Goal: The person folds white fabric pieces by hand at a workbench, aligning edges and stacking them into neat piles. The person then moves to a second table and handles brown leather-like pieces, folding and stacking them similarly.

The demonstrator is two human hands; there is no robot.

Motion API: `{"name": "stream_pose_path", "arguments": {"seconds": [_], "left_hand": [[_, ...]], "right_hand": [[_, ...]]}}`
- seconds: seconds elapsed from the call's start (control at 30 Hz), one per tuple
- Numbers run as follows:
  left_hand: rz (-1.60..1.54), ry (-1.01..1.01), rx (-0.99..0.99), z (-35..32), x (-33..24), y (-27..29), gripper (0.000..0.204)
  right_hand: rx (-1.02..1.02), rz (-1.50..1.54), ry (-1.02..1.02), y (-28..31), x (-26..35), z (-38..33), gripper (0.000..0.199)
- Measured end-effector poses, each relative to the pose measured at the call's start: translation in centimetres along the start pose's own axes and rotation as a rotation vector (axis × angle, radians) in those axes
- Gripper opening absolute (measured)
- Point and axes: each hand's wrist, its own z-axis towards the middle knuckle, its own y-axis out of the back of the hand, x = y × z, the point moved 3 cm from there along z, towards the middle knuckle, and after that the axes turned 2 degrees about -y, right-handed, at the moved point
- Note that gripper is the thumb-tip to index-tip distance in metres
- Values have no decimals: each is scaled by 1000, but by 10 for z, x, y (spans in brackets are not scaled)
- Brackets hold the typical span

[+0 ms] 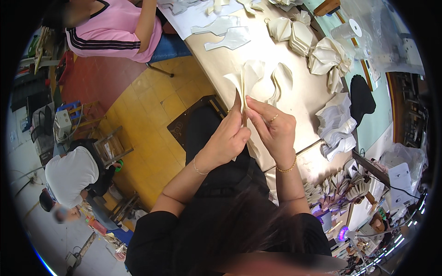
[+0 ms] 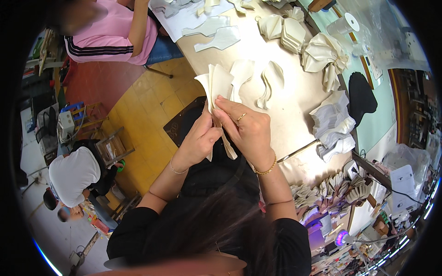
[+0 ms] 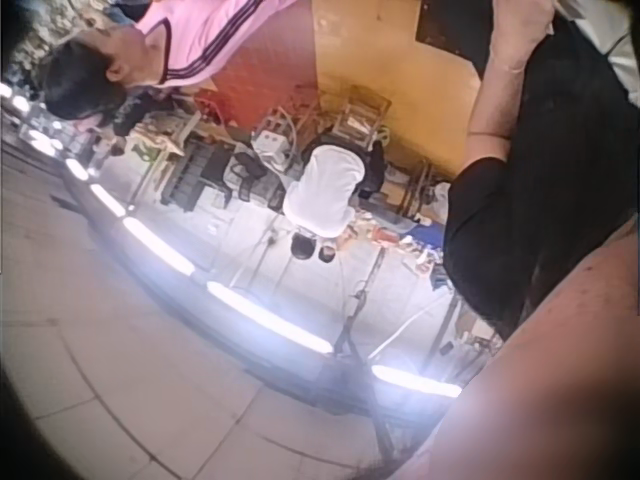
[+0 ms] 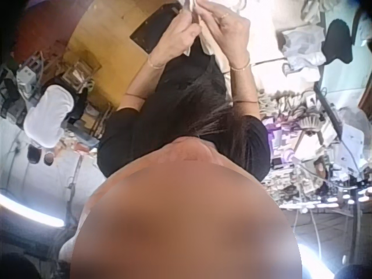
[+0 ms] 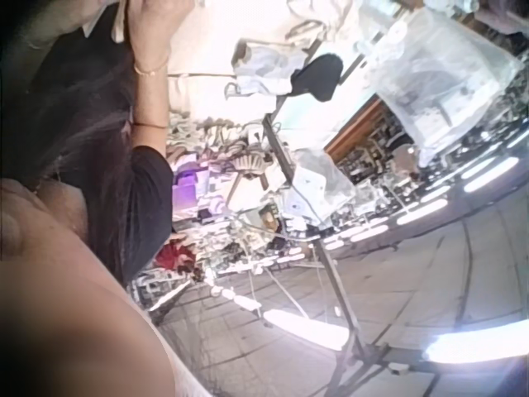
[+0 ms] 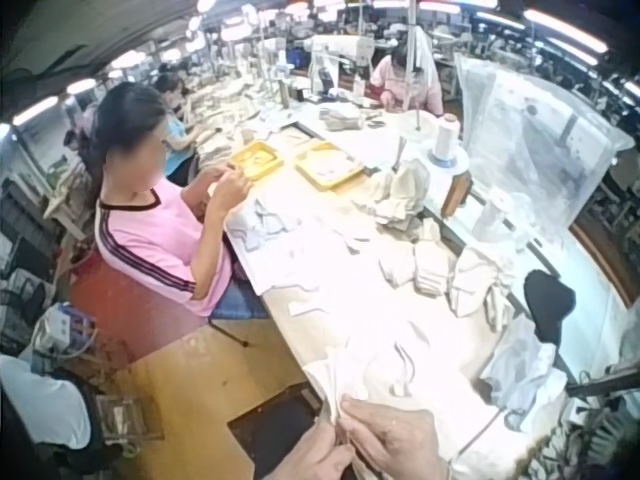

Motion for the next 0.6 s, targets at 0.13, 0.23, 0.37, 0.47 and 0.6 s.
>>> {"name": "stream_pose_path", "arguments": {"seconds": [0.13,0.23,0.37,0.47,0.6], "left_hand": [[52,-31,-21,1,-2,0,74],[60,0,-5,0,-3,0,74],[83,-40,-13,0,-4,-1,74],[88,-27,-48,1,-2,-2,74],[167,-54,-62,2,-2,-2,66]], "right_hand": [[-5,-4,-2,0,0,0,16],[-14,-15,14,0,0,0,16],[-23,-11,13,0,0,0,16],[-14,-38,14,0,1,-1,16],[-8,-119,36,1,4,-2,13]]}}
